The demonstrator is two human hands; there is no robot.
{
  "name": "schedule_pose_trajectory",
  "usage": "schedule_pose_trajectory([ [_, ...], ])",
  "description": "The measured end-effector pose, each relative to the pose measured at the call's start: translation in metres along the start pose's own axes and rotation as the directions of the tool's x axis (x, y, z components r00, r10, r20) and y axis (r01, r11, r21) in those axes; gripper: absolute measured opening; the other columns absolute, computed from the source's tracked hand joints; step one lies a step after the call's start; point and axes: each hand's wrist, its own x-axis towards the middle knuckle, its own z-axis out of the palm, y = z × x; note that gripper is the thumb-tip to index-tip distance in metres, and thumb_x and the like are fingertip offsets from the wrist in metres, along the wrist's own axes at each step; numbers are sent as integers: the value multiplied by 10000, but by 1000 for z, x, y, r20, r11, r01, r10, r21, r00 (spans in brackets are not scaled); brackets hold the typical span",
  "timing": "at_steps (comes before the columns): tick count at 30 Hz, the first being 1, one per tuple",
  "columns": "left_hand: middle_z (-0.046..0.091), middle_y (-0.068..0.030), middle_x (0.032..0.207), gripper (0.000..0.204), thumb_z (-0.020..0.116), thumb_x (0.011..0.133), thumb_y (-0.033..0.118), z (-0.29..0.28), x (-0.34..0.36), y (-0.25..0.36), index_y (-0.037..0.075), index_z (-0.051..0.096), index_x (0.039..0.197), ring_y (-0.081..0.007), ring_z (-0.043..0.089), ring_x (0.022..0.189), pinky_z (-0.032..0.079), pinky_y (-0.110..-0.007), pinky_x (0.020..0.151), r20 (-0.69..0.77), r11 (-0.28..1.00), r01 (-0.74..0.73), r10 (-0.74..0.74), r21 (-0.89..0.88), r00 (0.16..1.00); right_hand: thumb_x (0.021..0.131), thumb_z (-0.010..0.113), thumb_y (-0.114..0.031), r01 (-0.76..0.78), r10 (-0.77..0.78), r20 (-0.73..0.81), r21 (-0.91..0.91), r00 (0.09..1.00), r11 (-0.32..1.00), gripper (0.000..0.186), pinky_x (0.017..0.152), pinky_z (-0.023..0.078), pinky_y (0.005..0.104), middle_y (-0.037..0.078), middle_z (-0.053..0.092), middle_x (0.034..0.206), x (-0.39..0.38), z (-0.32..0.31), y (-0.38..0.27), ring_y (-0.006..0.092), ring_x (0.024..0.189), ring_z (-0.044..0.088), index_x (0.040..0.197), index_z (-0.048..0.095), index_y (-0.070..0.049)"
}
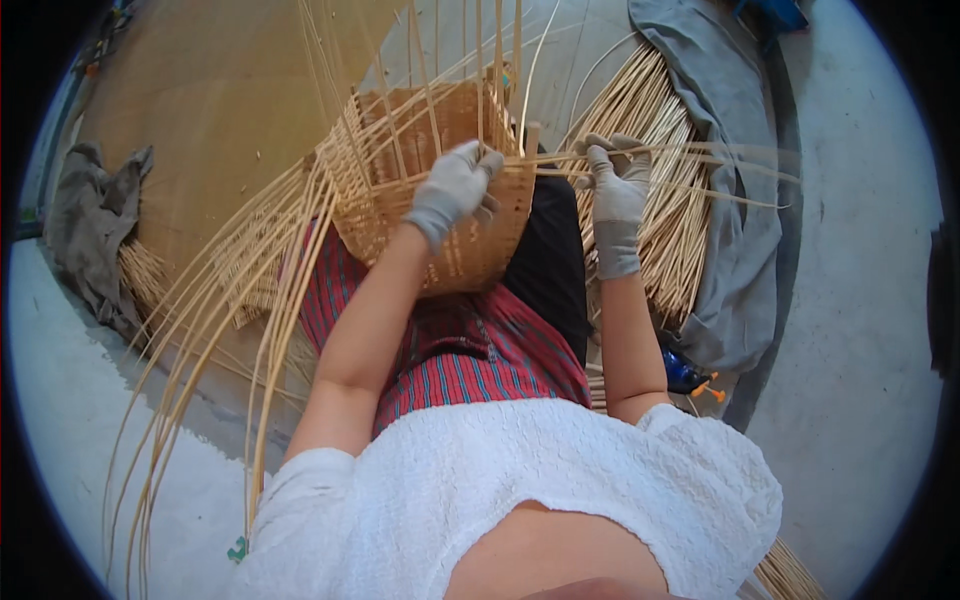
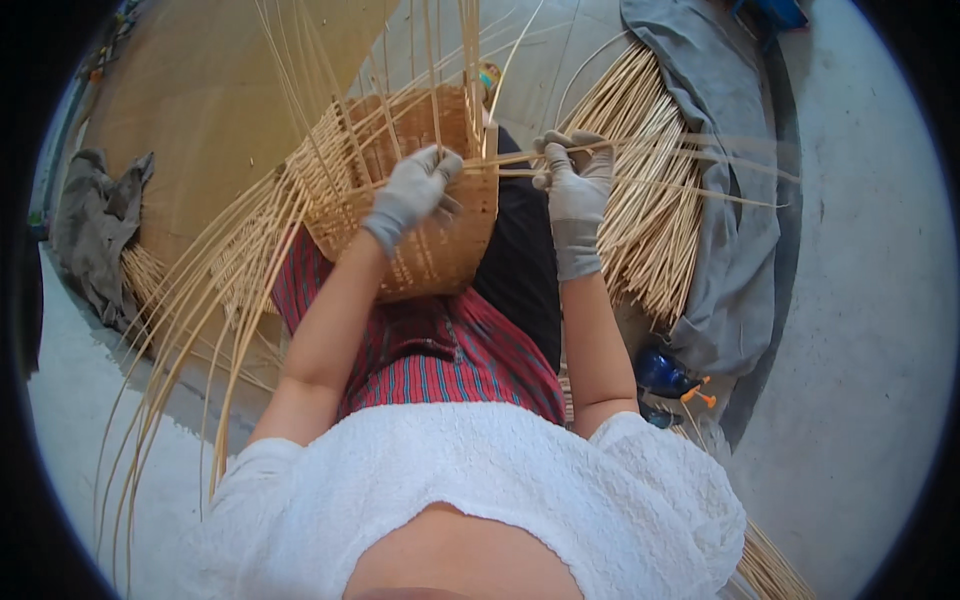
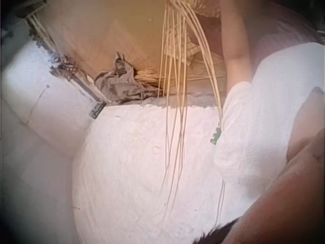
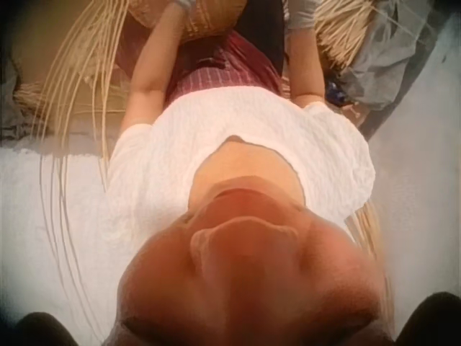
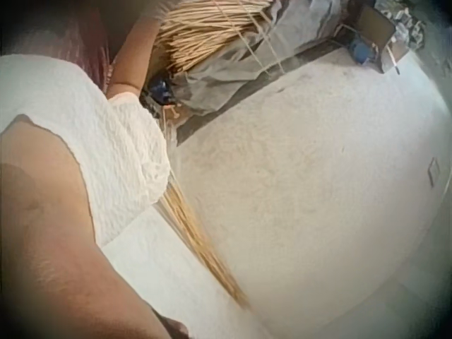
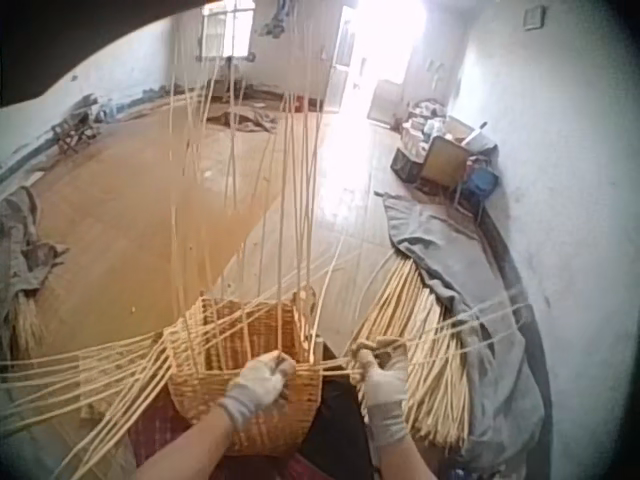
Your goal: The person sits on the floor weaving a basket by hand, interlacing thin bamboo strips through a vertical frame. They periodically pause to select new strips from a nearby pile and continue the weaving process.
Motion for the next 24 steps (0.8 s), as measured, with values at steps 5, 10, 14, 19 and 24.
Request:
schedule_pose_trajectory([
  [5, 613, -35, 656, 252, 609, 1058, 318, 20, 0, 28, 69, 633, 1093, -158, 570, 389, 451, -325, 390, 63, 961, 251, -259, 116, 964, 1019, 594, -57, 618, -414, 479, -429, 774, 658, 201, 681, 594, 313, 123, 731, 1021, 76, 63, 0, 163, 877, 714, 1215, 558, -87],
  [10, 654, -158, 1306, 634, 744, 930, 342, 16, -17, 29, 139, 498, 1478, -289, 704, 1070, 528, -478, 972, -179, 816, -195, 340, 544, 923, 1106, 430, -132, 111, -89, 262, -70, 961, 991, 201, 689, 564, 306, 32, 604, 859, 109, 66, -25, 108, 715, 597, 1276, 523, -76],
  [14, 424, -153, 1595, 1083, 776, 860, 417, 46, -23, 13, 79, 124, 1656, -264, 394, 1493, 219, -460, 1271, 173, 555, -447, 476, 702, 862, 1108, 448, -150, 220, -158, 529, -56, 834, 974, 185, 687, 565, 300, 22, 585, 822, 103, 108, -23, 112, 689, 581, 1253, 540, -80],
  [19, 348, -134, 1657, 1044, 745, 873, 410, 56, -12, -6, 80, 141, 1658, -282, 362, 1513, 284, -420, 1220, 182, 449, -472, 549, 759, 816, 1106, 461, -154, 115, -149, 344, 119, 927, 986, 165, 587, 538, 305, 8, 573, 785, 162, 123, 43, 111, 659, 569, 1214, 565, -86],
  [24, 429, -137, 1614, 915, 706, 895, 329, 58, -1, -21, 123, 232, 1650, -305, 461, 1443, 397, -373, 1082, 222, 330, -388, 443, 860, 869, 1075, 530, -313, 145, 12, 334, -441, 943, 886, 251, 528, 508, 327, 56, 587, 718, 175, 97, 47, 158, 584, 577, 1174, 571, -86],
])
